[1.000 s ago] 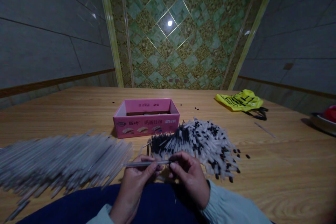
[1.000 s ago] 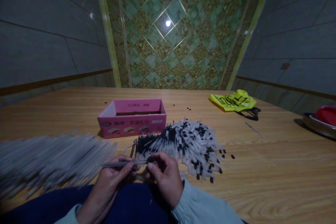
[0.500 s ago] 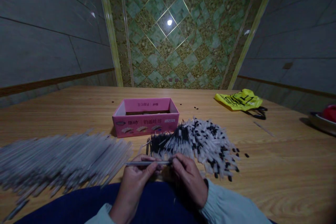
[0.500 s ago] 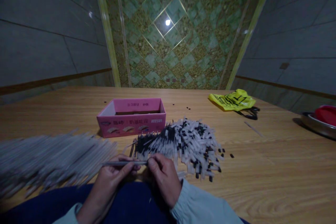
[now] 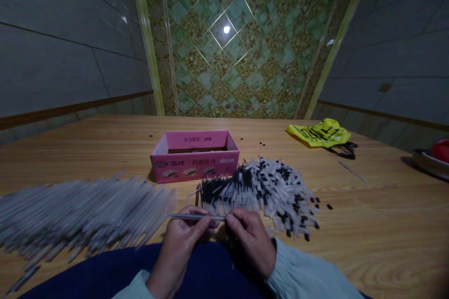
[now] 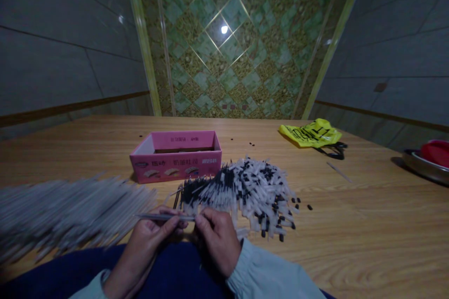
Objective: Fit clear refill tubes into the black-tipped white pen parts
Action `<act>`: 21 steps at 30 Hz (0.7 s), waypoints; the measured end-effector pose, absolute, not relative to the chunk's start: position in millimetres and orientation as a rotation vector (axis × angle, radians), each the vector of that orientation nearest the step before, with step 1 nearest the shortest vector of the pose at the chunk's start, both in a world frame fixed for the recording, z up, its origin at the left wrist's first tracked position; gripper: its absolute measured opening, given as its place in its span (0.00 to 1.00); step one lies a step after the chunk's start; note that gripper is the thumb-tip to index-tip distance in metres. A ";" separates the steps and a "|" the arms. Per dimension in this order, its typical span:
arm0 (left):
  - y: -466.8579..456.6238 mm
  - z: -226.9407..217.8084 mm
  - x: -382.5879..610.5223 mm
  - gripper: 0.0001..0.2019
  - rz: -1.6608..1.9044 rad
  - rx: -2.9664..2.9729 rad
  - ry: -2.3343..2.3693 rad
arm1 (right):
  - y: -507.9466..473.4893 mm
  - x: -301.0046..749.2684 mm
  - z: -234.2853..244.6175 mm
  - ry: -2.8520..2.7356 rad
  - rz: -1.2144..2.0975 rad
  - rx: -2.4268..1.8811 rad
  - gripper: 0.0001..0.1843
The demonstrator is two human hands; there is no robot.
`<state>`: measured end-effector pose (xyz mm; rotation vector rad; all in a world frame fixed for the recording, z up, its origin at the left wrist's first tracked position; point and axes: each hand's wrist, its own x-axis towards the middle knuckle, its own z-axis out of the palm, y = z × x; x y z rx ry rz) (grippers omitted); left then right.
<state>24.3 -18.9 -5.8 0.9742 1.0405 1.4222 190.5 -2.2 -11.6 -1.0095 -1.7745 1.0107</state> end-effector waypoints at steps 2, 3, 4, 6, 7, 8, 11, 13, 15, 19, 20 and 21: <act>-19.1 -5.5 24.1 0.09 1.417 0.998 1.036 | -2.3 190.6 -10.8 -1.790 1.029 -1.030 0.23; -19.1 -5.6 24.0 0.10 1.421 0.999 1.033 | -2.3 190.6 -10.3 -1.786 1.000 -1.025 0.21; -19.0 -6.0 23.8 0.10 1.425 0.991 1.032 | -2.4 190.7 -9.8 -1.778 0.956 -1.011 0.17; -18.5 -6.8 23.7 0.10 1.425 0.965 1.034 | -2.6 190.9 -9.6 -1.771 0.895 -0.984 0.14; -18.2 -7.2 23.7 0.11 1.421 0.954 1.034 | -2.7 191.0 -9.9 -1.777 0.901 -0.983 0.15; -18.0 -7.5 23.8 0.11 1.416 0.949 1.032 | -2.9 191.0 -10.3 -1.789 0.929 -0.992 0.18; -17.9 -7.8 24.0 0.11 1.418 0.958 1.023 | -3.8 191.0 -11.4 -1.821 0.992 -1.022 0.22; -18.2 -7.7 24.0 0.10 1.428 0.966 1.020 | -4.5 191.0 -10.9 -1.793 0.934 -1.001 0.17; -18.6 -7.7 23.9 0.10 1.429 0.964 1.018 | -5.0 191.0 -10.1 -1.763 0.882 -0.974 0.14; -18.7 -8.1 24.3 0.11 1.418 0.962 1.010 | -5.6 191.1 -8.9 -1.778 0.985 -0.993 0.22; -18.6 -8.3 24.2 0.11 1.419 0.966 1.012 | -5.6 191.1 -8.4 -1.778 0.977 -0.994 0.21; -18.6 -8.6 24.1 0.11 1.420 0.969 1.016 | -5.7 191.2 -7.8 -1.771 0.948 -0.989 0.18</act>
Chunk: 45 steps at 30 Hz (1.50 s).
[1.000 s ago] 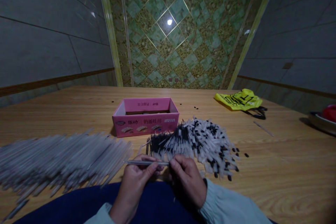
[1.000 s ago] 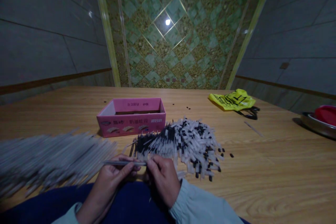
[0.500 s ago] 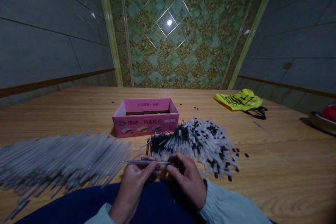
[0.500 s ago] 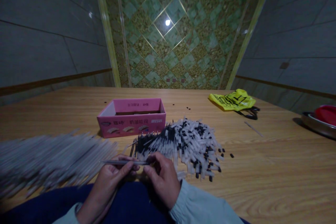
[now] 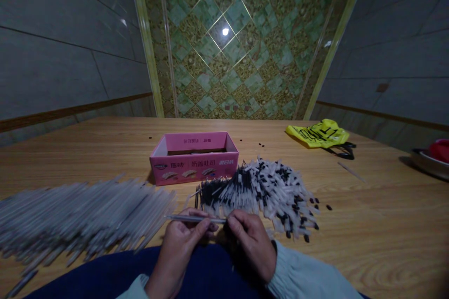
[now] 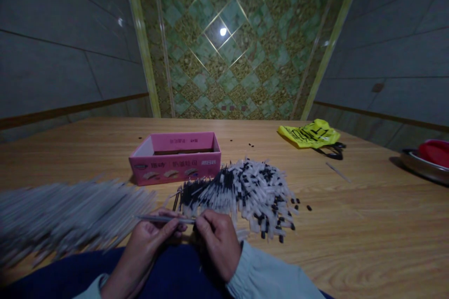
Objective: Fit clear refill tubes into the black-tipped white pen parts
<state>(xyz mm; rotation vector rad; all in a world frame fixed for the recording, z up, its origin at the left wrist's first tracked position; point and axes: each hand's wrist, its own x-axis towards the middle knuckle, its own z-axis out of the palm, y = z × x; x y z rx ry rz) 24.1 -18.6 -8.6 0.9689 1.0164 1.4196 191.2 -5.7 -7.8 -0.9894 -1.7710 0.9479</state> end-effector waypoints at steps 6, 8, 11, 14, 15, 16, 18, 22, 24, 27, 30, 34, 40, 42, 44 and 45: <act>-19.6 -8.8 23.3 0.11 1.418 0.953 1.020 | -6.7 192.8 -4.8 -1.779 0.848 -1.008 0.15; -20.0 -7.4 23.9 0.12 1.421 0.942 1.027 | -7.5 193.1 -4.6 -1.804 0.835 -1.034 0.14; -20.1 -3.7 25.3 0.12 1.425 0.928 1.041 | -8.3 192.6 -3.9 -1.839 0.794 -1.037 0.09; -19.9 -0.4 26.6 0.13 1.427 0.909 1.061 | -7.4 192.4 -3.5 -1.856 0.796 -1.032 0.11; -19.9 0.1 26.9 0.13 1.425 0.906 1.067 | -6.8 192.5 -3.8 -1.859 0.817 -1.025 0.13; -20.0 0.1 27.0 0.13 1.423 0.908 1.067 | -6.3 192.8 -4.5 -1.859 0.848 -1.016 0.14; -20.0 -1.2 26.7 0.13 1.419 0.921 1.049 | -5.5 193.4 -6.9 -1.850 0.939 -1.001 0.18; -19.6 -6.4 25.2 0.12 1.435 0.950 1.010 | -6.4 192.7 -12.9 -1.790 1.160 -0.992 0.22; -19.0 -8.1 24.7 0.12 1.445 0.949 1.005 | -7.7 191.1 -14.2 -1.790 1.166 -0.998 0.22; -18.1 -7.9 24.3 0.14 1.469 0.890 1.002 | -7.0 190.7 -12.2 -1.836 1.016 -1.019 0.23; -18.1 -5.0 24.5 0.18 1.470 0.796 1.014 | 2.9 200.3 -5.5 -1.907 0.757 -1.100 0.21; -19.7 -0.8 25.3 0.19 1.436 0.752 1.038 | 32.5 232.3 4.3 -1.951 0.177 -1.375 0.10; -24.0 3.3 25.4 0.18 1.405 0.735 1.040 | 67.4 264.0 3.4 -2.021 -0.336 -1.664 0.12; -25.4 4.6 25.3 0.19 1.412 0.737 1.028 | 68.8 262.9 1.0 -2.007 -0.406 -1.723 0.14; -26.6 5.5 25.2 0.20 1.418 0.747 1.025 | 67.6 260.2 -0.5 -1.994 -0.453 -1.749 0.14; -27.0 5.6 25.1 0.20 1.417 0.757 1.023 | 66.8 259.1 -0.9 -1.992 -0.468 -1.754 0.13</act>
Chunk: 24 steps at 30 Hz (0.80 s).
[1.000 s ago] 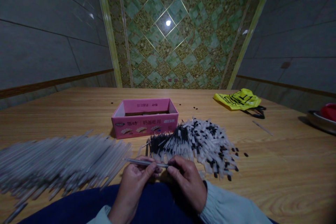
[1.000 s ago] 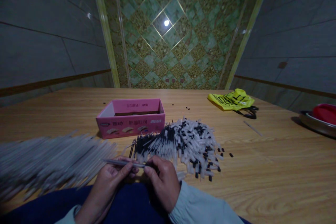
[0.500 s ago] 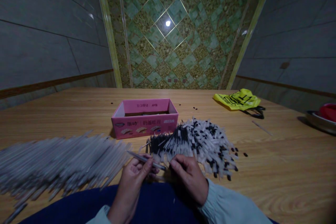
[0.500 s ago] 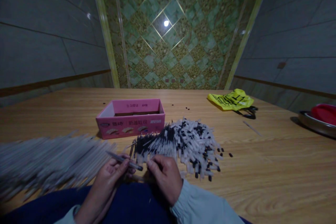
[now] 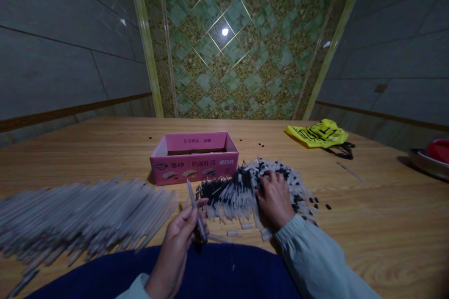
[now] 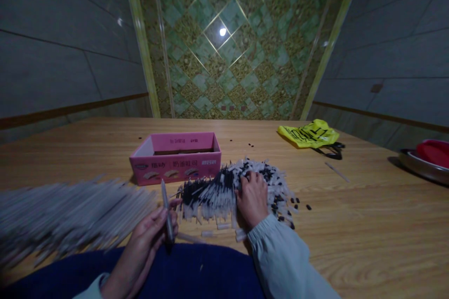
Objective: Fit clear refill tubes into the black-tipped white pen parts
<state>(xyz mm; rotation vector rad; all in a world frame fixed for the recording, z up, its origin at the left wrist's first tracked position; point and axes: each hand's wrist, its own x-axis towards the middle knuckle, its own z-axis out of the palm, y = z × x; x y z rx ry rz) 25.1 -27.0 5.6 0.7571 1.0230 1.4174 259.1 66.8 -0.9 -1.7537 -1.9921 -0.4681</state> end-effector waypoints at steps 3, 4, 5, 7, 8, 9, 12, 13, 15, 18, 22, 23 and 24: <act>-26.9 4.3 24.1 0.21 1.400 0.801 1.016 | 65.0 257.7 -1.5 -1.992 -0.493 -1.761 0.09; -26.4 3.3 23.7 0.22 1.397 0.813 1.017 | 64.6 257.6 -1.7 -1.993 -0.495 -1.765 0.08; -25.7 2.0 23.1 0.22 1.398 0.822 1.021 | 64.2 257.4 -2.0 -1.994 -0.493 -1.770 0.07; -23.9 -1.0 21.8 0.23 1.406 0.836 1.033 | 63.3 257.0 -2.5 -1.999 -0.485 -1.775 0.07; -22.9 -2.7 21.0 0.23 1.411 0.848 1.039 | 62.7 257.0 -2.9 -2.003 -0.480 -1.774 0.08; -21.8 -4.4 20.0 0.22 1.413 0.864 1.046 | 62.4 257.2 -3.3 -2.006 -0.477 -1.770 0.09; -18.7 -8.9 16.6 0.21 1.429 0.938 1.084 | 63.1 260.6 -5.1 -2.001 -0.456 -1.757 0.12; -17.8 -10.0 15.4 0.20 1.434 0.969 1.107 | 64.0 262.7 -5.7 -1.992 -0.434 -1.749 0.12; -16.4 -11.1 13.4 0.21 1.437 1.022 1.158 | 65.7 266.6 -6.3 -1.960 -0.343 -1.709 0.11; -15.2 -10.5 12.1 0.22 1.414 1.060 1.228 | 63.0 264.5 -5.0 -1.851 -0.079 -1.477 0.10; -15.5 -6.7 13.1 0.20 1.407 1.127 1.278 | 43.3 239.2 0.2 -1.687 0.493 -1.076 0.11; -15.8 -5.4 13.5 0.19 1.410 1.150 1.287 | 37.5 231.2 1.3 -1.639 0.687 -1.022 0.12; -16.2 -4.1 14.0 0.19 1.410 1.170 1.297 | 32.4 223.9 2.1 -1.570 0.885 -0.971 0.13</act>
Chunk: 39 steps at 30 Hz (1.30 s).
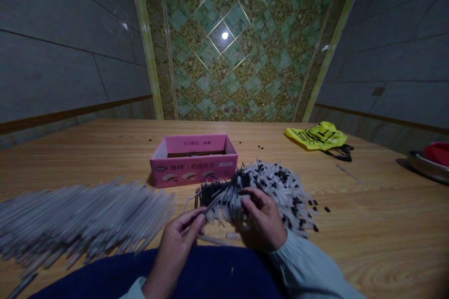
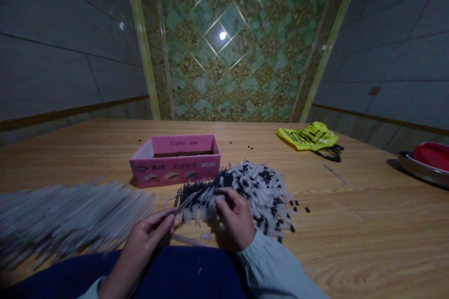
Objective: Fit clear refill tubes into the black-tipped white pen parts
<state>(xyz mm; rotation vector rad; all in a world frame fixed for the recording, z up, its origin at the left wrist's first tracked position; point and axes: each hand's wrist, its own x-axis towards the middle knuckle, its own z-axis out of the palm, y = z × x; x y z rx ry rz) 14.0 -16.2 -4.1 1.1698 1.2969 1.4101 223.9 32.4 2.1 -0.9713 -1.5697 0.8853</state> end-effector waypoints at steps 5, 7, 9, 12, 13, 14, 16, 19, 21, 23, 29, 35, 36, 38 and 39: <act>-17.0 -0.4 15.8 0.17 1.377 1.249 1.349 | 25.0 208.6 -0.6 -1.299 1.375 -0.818 0.19; -17.3 -0.9 16.2 0.16 1.344 1.317 1.369 | 27.1 209.4 -3.2 -1.209 1.415 -0.804 0.20; -18.1 -1.9 16.6 0.16 1.292 1.397 1.386 | 28.6 210.0 -4.7 -1.129 1.448 -0.765 0.19; -20.1 -3.1 17.3 0.16 1.205 1.507 1.398 | 28.2 209.2 -4.6 -1.082 1.479 -0.725 0.19; -20.6 -3.5 17.5 0.16 1.181 1.533 1.399 | 27.8 208.7 -4.3 -1.091 1.471 -0.729 0.18; -21.0 -3.7 17.5 0.16 1.162 1.552 1.399 | 27.4 208.5 -4.1 -1.110 1.459 -0.738 0.18; -21.1 -4.2 17.4 0.16 1.141 1.569 1.399 | 26.8 208.5 -4.0 -1.169 1.423 -0.763 0.18; -20.4 -4.5 16.5 0.16 1.128 1.582 1.402 | 26.5 209.7 -4.9 -1.253 1.354 -0.801 0.17; -20.1 -4.2 15.9 0.16 1.111 1.586 1.411 | 26.1 210.4 -5.2 -1.286 1.303 -0.813 0.16; -20.0 -3.6 15.8 0.16 1.099 1.587 1.420 | 25.5 210.7 -5.0 -1.312 1.256 -0.819 0.14; -20.7 -1.7 17.9 0.16 1.084 1.587 1.393 | 26.5 210.1 -5.8 -1.329 1.184 -0.826 0.12; -19.4 0.7 16.6 0.14 1.145 1.590 1.413 | 25.5 211.1 -7.4 -1.412 1.233 -0.810 0.11; -19.1 0.8 16.1 0.14 1.172 1.594 1.422 | 24.9 211.5 -7.3 -1.431 1.246 -0.804 0.11; -18.9 0.9 15.5 0.14 1.200 1.614 1.434 | 24.0 212.3 -7.4 -1.463 1.264 -0.805 0.12; -19.0 0.8 15.5 0.13 1.202 1.628 1.444 | 23.9 212.7 -7.9 -1.475 1.265 -0.814 0.12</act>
